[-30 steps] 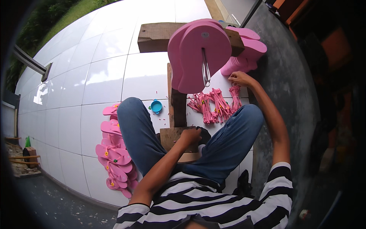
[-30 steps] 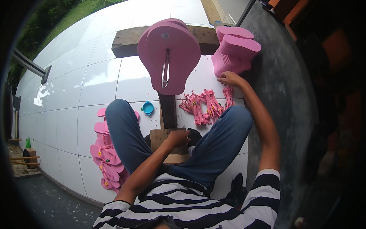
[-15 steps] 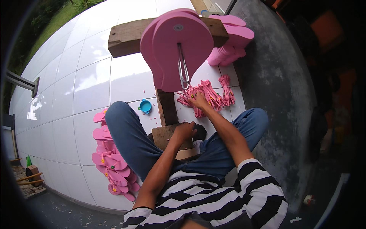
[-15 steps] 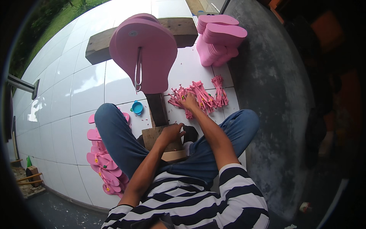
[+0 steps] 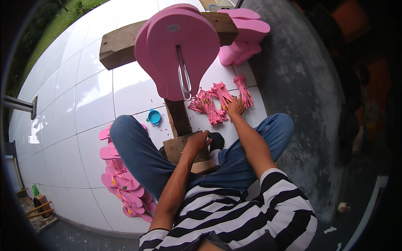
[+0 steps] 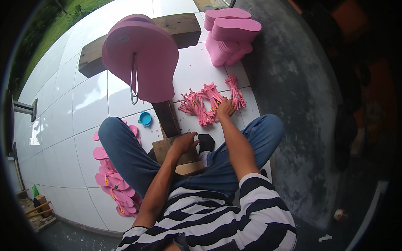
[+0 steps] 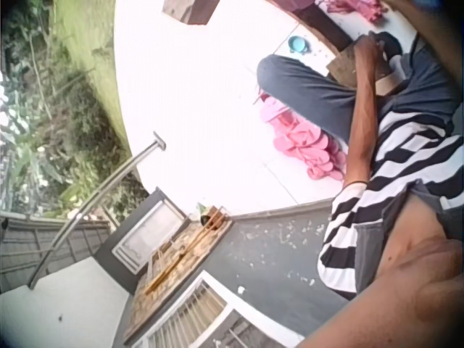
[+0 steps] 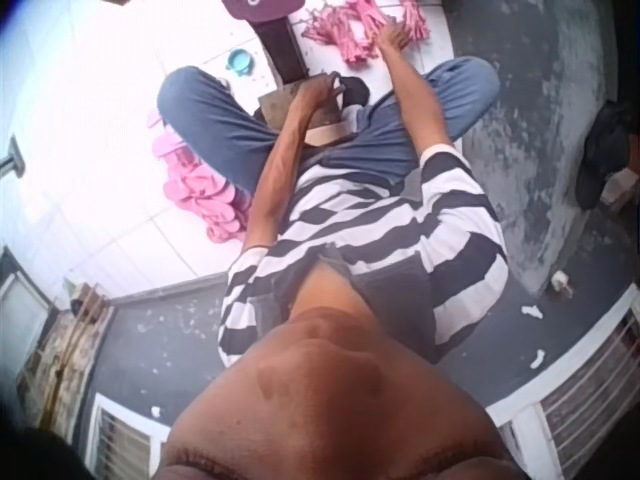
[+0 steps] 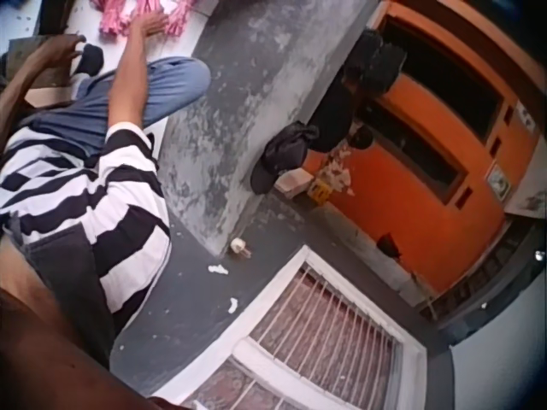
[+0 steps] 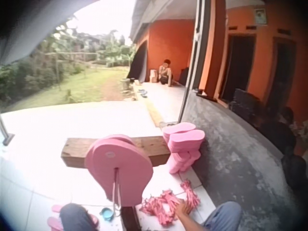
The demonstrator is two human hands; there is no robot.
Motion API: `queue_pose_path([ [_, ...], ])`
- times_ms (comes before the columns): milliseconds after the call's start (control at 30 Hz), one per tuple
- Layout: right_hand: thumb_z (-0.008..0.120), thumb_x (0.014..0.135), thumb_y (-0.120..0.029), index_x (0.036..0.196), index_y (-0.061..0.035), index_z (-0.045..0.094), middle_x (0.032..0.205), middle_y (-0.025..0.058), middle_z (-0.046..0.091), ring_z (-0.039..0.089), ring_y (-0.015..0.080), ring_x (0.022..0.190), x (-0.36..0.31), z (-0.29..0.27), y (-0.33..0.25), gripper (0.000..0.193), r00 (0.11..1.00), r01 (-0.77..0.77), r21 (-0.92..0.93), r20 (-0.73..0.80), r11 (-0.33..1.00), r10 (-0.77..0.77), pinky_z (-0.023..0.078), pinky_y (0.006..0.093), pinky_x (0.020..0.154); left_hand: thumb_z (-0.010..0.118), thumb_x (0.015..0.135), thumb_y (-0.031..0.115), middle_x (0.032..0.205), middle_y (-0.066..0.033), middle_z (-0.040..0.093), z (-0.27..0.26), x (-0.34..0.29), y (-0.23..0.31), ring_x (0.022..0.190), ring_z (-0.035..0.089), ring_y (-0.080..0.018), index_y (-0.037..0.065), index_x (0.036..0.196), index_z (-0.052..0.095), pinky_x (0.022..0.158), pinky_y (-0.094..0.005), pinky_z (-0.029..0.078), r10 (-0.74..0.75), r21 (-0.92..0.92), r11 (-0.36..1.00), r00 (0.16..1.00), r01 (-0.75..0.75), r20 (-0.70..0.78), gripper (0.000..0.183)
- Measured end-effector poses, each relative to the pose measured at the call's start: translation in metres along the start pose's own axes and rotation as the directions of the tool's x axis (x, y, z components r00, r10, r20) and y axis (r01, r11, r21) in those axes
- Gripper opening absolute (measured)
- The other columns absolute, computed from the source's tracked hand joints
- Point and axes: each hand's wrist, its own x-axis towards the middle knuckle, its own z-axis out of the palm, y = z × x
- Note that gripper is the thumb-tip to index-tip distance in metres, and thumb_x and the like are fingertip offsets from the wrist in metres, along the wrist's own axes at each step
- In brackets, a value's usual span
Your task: The person is assembling flip-flops by inserting pink straps into soles using a metal tool mounted on a wooden block. They pick up a sole, push it onto the tool to thread the strap through, and set the assembled sandal aside before repeating the process.
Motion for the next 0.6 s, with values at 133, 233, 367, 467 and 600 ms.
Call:
queue_pose_path([
  [133, 0.057, 0.086, -0.016, 0.101, -0.0063, 0.074, 0.107, 0.0178, 0.072, 0.07, 0.0358, 0.1, 0.038, -0.041, -0.009, 0.025, 0.914, 0.212, -0.057, 0.364, 0.976, -0.177, 0.054, 0.05, 0.078, 0.062, 0.091, 0.032, 0.09, -0.0175, 0.069, -0.013, 0.006, 0.013, 0.086, 0.067, -0.0385, 0.007, 0.115, 0.056, 0.071, -0.0491, 0.054, -0.02, -0.045, 0.999, 0.997, 0.017, -0.077, 0.035],
  [233, 0.061, 0.079, -0.018, 0.096, -0.0001, 0.074, 0.096, 0.0179, 0.073, 0.072, 0.0302, 0.085, 0.047, -0.102, -0.041, 0.028, 0.739, 0.412, -0.071, 0.609, 0.908, -0.287, 0.055, 0.043, 0.069, 0.062, 0.092, 0.031, 0.092, -0.02, 0.071, -0.027, 0.009, 0.016, 0.088, 0.069, -0.0369, 0.006, 0.12, 0.058, 0.074, -0.0463, 0.055, -0.147, -0.279, 0.954, 0.982, 0.108, -0.121, 0.038],
  [367, 0.063, 0.08, -0.023, 0.075, -0.0002, 0.073, 0.067, 0.0168, 0.068, 0.069, 0.0267, 0.063, 0.033, -0.143, -0.036, 0.026, 0.675, 0.284, 0.052, 0.699, 0.957, -0.238, 0.053, 0.0395, 0.06, 0.061, 0.095, 0.036, 0.104, -0.0217, 0.071, -0.019, 0.032, 0.021, 0.1, 0.07, -0.029, -0.001, 0.128, 0.053, 0.085, -0.0382, 0.053, -0.318, -0.705, 0.69, 0.944, 0.165, -0.09, 0.05],
  [467, 0.063, 0.088, -0.028, 0.079, 0.0014, 0.07, 0.063, 0.0123, 0.064, 0.061, 0.0204, 0.051, 0.008, -0.173, -0.025, 0.031, 0.654, 0.28, 0.196, 0.677, 0.94, -0.336, 0.049, 0.0331, 0.05, 0.059, 0.097, 0.036, 0.12, -0.0225, 0.065, -0.001, 0.053, 0.01, 0.109, 0.065, -0.0273, -0.003, 0.135, 0.047, 0.09, -0.036, 0.05, -0.436, -0.842, 0.516, 0.895, 0.159, -0.098, 0.056],
  [600, 0.06, 0.097, -0.03, 0.096, -0.0026, 0.067, 0.07, 0.0038, 0.06, 0.057, 0.01, 0.061, -0.03, -0.227, -0.012, 0.029, 0.425, 0.096, 0.58, 0.711, 0.809, -0.56, 0.048, 0.0266, 0.056, 0.056, 0.098, 0.04, 0.114, -0.0147, 0.064, -0.002, 0.058, 0.018, 0.104, 0.062, -0.024, 0.0, 0.138, 0.044, 0.09, -0.0353, 0.049, -0.283, -0.864, 0.503, 0.951, 0.033, -0.128, 0.057],
])
